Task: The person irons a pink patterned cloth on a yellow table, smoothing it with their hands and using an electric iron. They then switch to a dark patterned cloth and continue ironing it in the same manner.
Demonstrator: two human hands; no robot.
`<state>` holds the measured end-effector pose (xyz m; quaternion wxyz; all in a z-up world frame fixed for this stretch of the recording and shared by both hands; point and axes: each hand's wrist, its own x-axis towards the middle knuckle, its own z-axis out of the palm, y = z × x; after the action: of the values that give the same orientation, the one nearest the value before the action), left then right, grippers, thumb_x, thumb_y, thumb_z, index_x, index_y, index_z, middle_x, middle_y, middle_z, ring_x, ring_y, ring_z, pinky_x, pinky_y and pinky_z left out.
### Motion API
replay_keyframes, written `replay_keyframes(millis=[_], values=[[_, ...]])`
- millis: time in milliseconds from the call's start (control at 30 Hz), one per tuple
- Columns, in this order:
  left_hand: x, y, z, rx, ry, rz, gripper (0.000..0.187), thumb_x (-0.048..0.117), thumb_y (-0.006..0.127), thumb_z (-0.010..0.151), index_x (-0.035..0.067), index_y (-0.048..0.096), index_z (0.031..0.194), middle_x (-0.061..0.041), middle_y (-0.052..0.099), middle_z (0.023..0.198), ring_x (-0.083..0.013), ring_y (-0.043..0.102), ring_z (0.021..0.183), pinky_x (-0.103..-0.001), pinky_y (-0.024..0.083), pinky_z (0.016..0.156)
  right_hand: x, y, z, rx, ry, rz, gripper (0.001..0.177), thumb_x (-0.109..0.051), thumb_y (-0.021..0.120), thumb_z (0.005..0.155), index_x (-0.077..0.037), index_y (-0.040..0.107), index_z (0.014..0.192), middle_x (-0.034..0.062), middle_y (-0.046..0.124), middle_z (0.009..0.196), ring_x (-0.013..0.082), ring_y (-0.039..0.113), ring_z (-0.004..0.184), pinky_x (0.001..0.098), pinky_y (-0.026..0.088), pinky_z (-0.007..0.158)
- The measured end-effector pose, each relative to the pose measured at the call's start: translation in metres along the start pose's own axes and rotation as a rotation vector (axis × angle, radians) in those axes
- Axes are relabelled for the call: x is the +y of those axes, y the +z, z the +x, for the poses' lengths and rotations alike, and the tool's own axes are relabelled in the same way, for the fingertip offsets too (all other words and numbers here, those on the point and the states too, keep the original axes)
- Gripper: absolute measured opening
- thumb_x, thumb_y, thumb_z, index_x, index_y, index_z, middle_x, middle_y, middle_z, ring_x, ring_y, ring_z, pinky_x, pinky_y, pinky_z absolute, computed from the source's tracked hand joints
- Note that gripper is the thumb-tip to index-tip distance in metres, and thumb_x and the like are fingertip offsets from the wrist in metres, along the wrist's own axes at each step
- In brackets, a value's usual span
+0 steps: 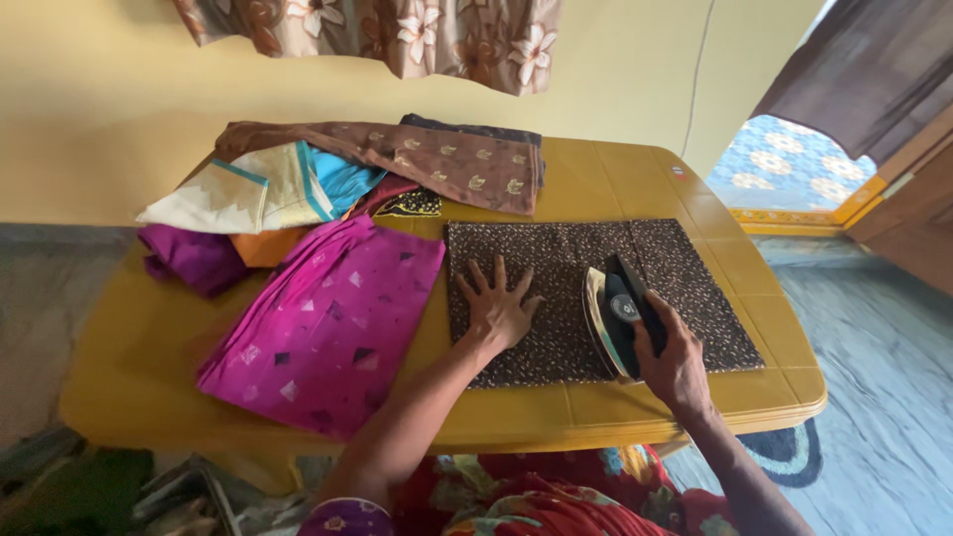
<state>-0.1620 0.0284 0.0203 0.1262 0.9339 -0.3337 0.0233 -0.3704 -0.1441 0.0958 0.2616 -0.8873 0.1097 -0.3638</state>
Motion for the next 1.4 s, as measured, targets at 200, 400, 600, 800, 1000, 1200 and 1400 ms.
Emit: replay_keyframes(millis=[200, 400, 600, 800, 1000, 1200, 1400], values=[[0.0, -0.002, 0.0, 0.003, 0.011, 0.015, 0.066, 0.061, 0.03, 0.102, 0.032, 0.027, 0.161, -0.024, 0.009, 0.168, -0.0682, 0.004, 0.144, -0.084, 0.001, 0.11, 0.013, 0.023, 0.036, -0.04, 0.081, 0.01, 0.049, -0.017, 0.065, 0.095, -0.007, 0.057, 0.141, 0.0265, 0.073, 0.111, 0.0387, 0.075, 0.102, 0.0444, 0.06, 0.084], [-0.001, -0.002, -0.002, -0.026, 0.014, 0.032, 0.066, 0.061, 0.026, 0.104, 0.032, 0.025, 0.163, -0.024, 0.009, 0.169, -0.0675, 0.005, 0.146, -0.083, 0.002, 0.112, 0.046, 0.053, 0.086, -0.106, 0.095, 0.011, 0.052, -0.023, 0.066, 0.094, -0.011, 0.055, 0.143, 0.0251, 0.072, 0.113, 0.0396, 0.072, 0.106, 0.0477, 0.057, 0.087], [-0.001, -0.006, 0.003, -0.102, 0.004, 0.031, 0.066, 0.062, 0.022, 0.102, 0.036, 0.02, 0.163, -0.021, 0.004, 0.169, -0.0652, 0.002, 0.147, -0.082, 0.0, 0.113, 0.087, 0.073, 0.123, -0.071, -0.181, -0.097, 0.053, -0.022, 0.073, 0.093, -0.009, 0.055, 0.141, 0.028, 0.068, 0.125, 0.0483, 0.061, 0.114, 0.0518, 0.049, 0.095], [-0.002, -0.013, -0.005, -0.089, 0.009, 0.007, 0.064, 0.062, 0.024, 0.102, 0.038, 0.023, 0.162, -0.019, 0.003, 0.17, -0.0643, 0.001, 0.148, -0.081, -0.001, 0.114, 0.083, 0.047, 0.125, -0.235, -0.115, -0.035, 0.055, -0.023, 0.068, 0.093, -0.01, 0.052, 0.144, 0.0265, 0.065, 0.124, 0.0434, 0.064, 0.114, 0.049, 0.052, 0.096], [-0.001, -0.015, -0.004, -0.076, 0.01, -0.008, 0.063, 0.06, 0.029, 0.103, 0.035, 0.028, 0.161, -0.019, 0.007, 0.169, -0.0647, 0.001, 0.147, -0.082, -0.001, 0.113, 0.064, -0.011, 0.07, -0.224, -0.038, -0.092, 0.056, -0.021, 0.065, 0.095, -0.009, 0.05, 0.148, 0.0253, 0.066, 0.124, 0.0409, 0.067, 0.112, 0.0466, 0.054, 0.095], [-0.001, -0.01, -0.004, -0.012, 0.025, -0.001, 0.062, 0.057, 0.035, 0.102, 0.034, 0.031, 0.159, -0.02, 0.012, 0.168, -0.0653, 0.006, 0.146, -0.083, 0.003, 0.111, 0.075, -0.057, 0.027, -0.103, 0.001, -0.091, 0.052, -0.022, 0.066, 0.094, -0.009, 0.055, 0.144, 0.025, 0.068, 0.124, 0.0386, 0.068, 0.114, 0.0447, 0.054, 0.096], [0.001, -0.007, -0.002, 0.019, 0.026, 0.007, 0.06, 0.057, 0.035, 0.103, 0.035, 0.033, 0.159, -0.019, 0.013, 0.168, -0.0641, 0.005, 0.146, -0.082, 0.001, 0.111, 0.108, -0.051, 0.053, -0.081, -0.016, -0.15, 0.054, -0.024, 0.066, 0.094, -0.009, 0.055, 0.145, 0.0261, 0.068, 0.119, 0.0428, 0.067, 0.109, 0.0487, 0.053, 0.094]])
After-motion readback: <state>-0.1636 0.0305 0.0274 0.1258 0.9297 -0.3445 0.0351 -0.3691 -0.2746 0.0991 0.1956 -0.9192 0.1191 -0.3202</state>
